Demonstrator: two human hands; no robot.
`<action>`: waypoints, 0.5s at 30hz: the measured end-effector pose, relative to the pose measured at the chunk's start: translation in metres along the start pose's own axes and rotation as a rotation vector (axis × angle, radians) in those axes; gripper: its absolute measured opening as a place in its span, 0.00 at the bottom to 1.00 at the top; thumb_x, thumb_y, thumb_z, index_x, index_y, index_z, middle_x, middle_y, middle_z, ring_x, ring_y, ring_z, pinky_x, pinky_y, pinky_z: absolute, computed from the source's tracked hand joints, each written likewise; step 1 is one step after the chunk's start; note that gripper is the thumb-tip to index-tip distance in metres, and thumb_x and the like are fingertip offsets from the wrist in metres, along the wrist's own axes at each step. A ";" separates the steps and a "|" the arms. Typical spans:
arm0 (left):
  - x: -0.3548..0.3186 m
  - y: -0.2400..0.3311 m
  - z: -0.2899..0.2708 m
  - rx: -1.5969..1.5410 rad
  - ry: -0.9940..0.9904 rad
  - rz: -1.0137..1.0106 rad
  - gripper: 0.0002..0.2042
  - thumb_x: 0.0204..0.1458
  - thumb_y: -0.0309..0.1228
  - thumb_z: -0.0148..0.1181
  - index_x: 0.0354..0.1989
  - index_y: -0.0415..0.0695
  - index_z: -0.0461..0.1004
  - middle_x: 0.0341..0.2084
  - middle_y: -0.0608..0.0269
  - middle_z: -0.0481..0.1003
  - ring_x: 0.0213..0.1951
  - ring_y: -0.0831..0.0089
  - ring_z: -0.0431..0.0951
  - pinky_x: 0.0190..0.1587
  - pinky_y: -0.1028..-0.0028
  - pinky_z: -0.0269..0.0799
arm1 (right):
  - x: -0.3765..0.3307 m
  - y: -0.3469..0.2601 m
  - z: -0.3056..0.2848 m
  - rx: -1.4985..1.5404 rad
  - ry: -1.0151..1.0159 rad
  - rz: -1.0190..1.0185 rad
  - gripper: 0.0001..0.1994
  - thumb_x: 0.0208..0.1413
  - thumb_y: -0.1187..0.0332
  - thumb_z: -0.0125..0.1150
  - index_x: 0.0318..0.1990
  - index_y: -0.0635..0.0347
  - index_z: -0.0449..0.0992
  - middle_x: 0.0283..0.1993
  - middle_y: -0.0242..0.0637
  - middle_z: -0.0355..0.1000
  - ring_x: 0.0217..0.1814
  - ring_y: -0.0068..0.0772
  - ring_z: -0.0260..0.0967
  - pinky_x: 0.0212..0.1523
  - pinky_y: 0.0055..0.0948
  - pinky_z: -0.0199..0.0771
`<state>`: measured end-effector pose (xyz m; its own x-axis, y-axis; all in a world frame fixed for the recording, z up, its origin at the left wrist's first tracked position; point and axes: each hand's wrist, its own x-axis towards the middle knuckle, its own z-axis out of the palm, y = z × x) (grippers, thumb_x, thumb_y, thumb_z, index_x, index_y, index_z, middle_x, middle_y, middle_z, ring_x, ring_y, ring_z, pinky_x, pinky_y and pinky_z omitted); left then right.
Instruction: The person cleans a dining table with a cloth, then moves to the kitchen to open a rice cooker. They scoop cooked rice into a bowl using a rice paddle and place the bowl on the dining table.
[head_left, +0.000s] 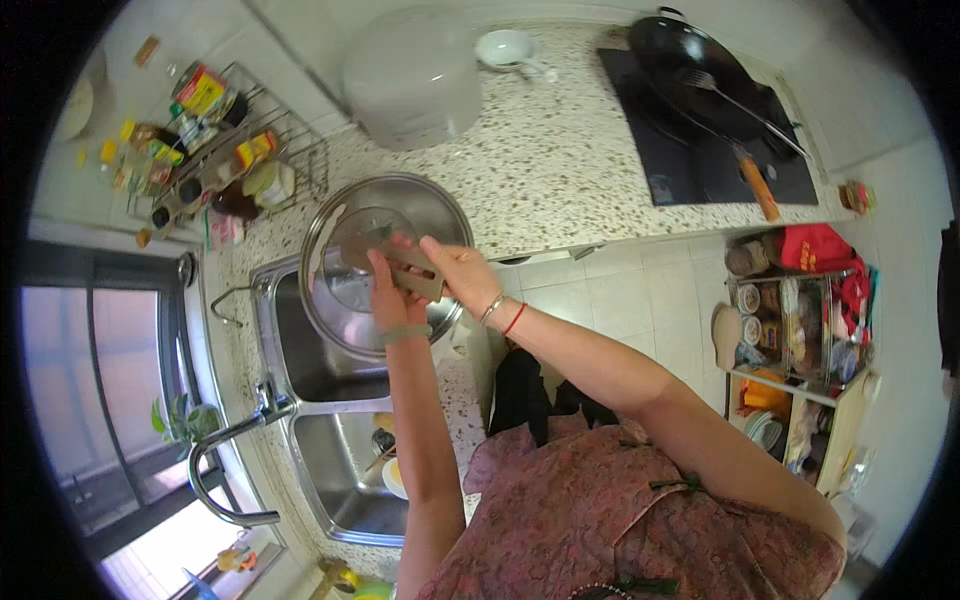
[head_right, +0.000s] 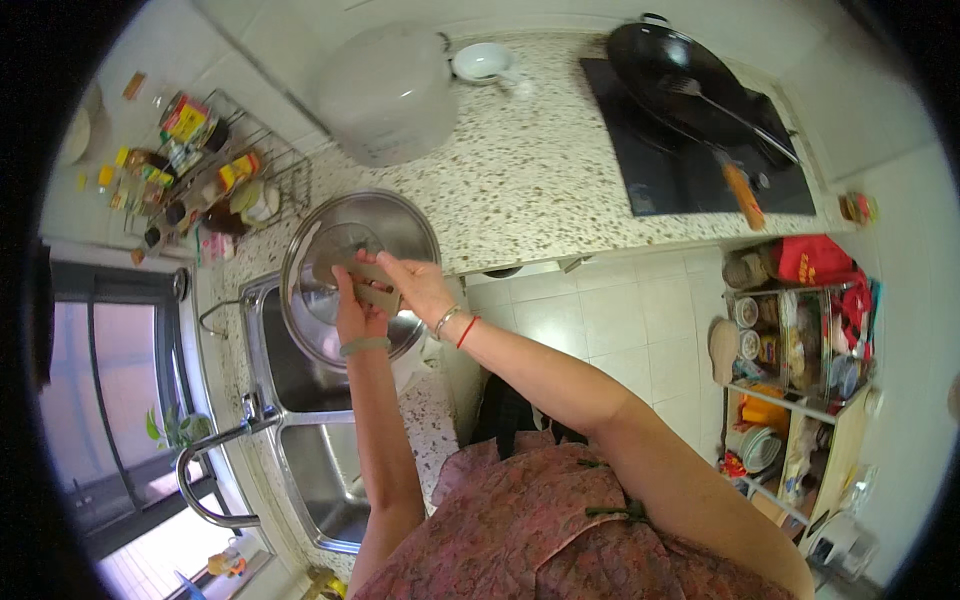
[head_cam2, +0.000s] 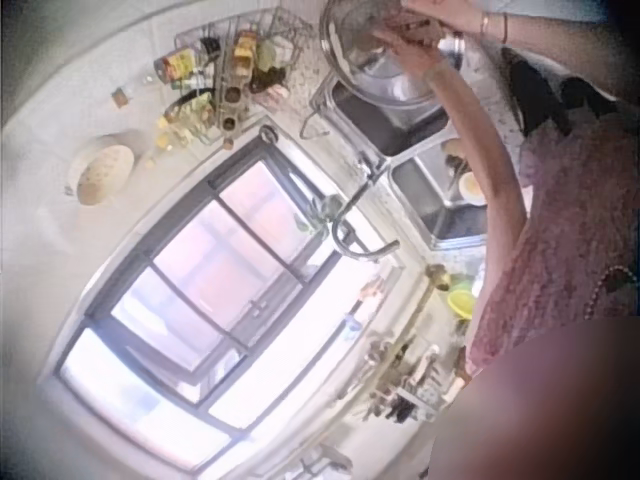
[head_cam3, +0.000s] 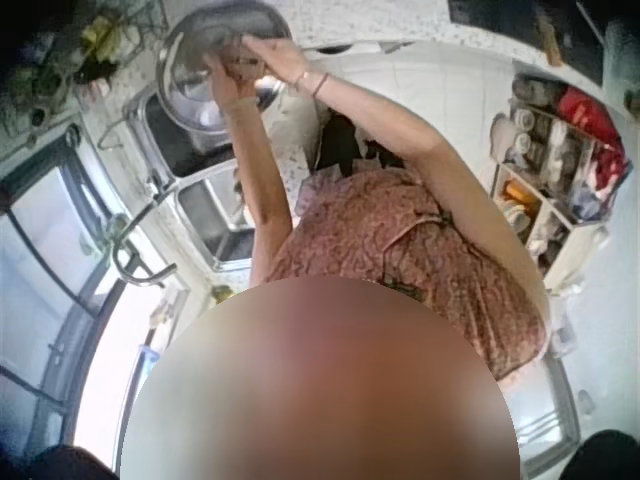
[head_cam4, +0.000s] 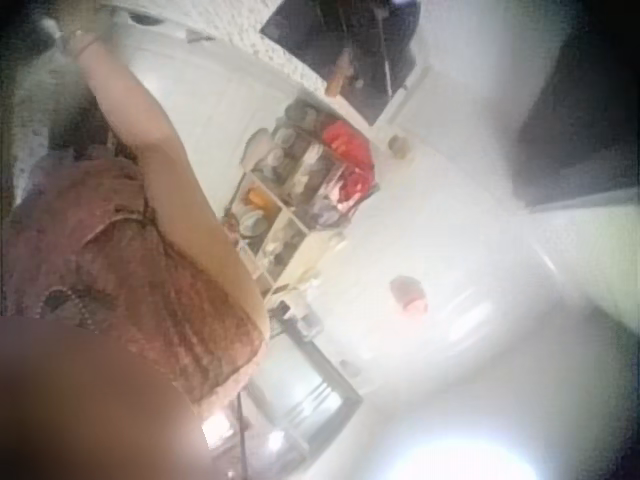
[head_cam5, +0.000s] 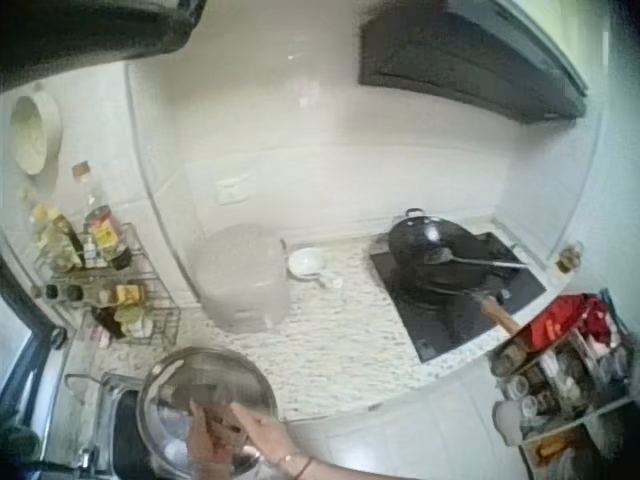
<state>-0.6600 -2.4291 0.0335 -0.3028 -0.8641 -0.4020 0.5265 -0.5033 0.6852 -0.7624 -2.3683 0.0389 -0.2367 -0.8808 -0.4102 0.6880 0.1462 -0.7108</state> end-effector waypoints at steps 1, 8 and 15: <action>-0.010 -0.007 0.006 0.012 0.021 0.016 0.23 0.60 0.50 0.48 0.49 0.41 0.71 0.39 0.63 0.74 0.29 0.79 0.73 0.19 0.84 0.63 | -0.020 -0.010 0.003 0.041 0.001 -0.026 0.25 0.59 0.49 0.56 0.41 0.69 0.76 0.33 0.38 0.75 0.27 0.25 0.73 0.28 0.22 0.77; -0.097 -0.061 0.061 0.206 -0.073 -0.074 0.24 0.61 0.48 0.48 0.53 0.39 0.69 0.42 0.60 0.74 0.31 0.80 0.74 0.20 0.85 0.65 | -0.123 -0.025 -0.066 0.098 0.090 -0.076 0.23 0.61 0.50 0.53 0.46 0.65 0.75 0.40 0.34 0.75 0.37 0.20 0.74 0.37 0.21 0.78; -0.203 -0.154 0.102 0.331 -0.402 -0.307 0.25 0.62 0.46 0.46 0.56 0.35 0.64 0.48 0.56 0.71 0.46 0.73 0.73 0.45 0.74 0.73 | -0.280 -0.043 -0.148 0.224 0.256 -0.241 0.22 0.63 0.53 0.51 0.49 0.65 0.73 0.41 0.37 0.76 0.37 0.26 0.76 0.39 0.25 0.79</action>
<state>-0.7610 -2.1761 0.0717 -0.7126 -0.5804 -0.3942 0.1119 -0.6486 0.7528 -0.8275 -2.0610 0.1001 -0.5525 -0.7335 -0.3959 0.7175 -0.1769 -0.6737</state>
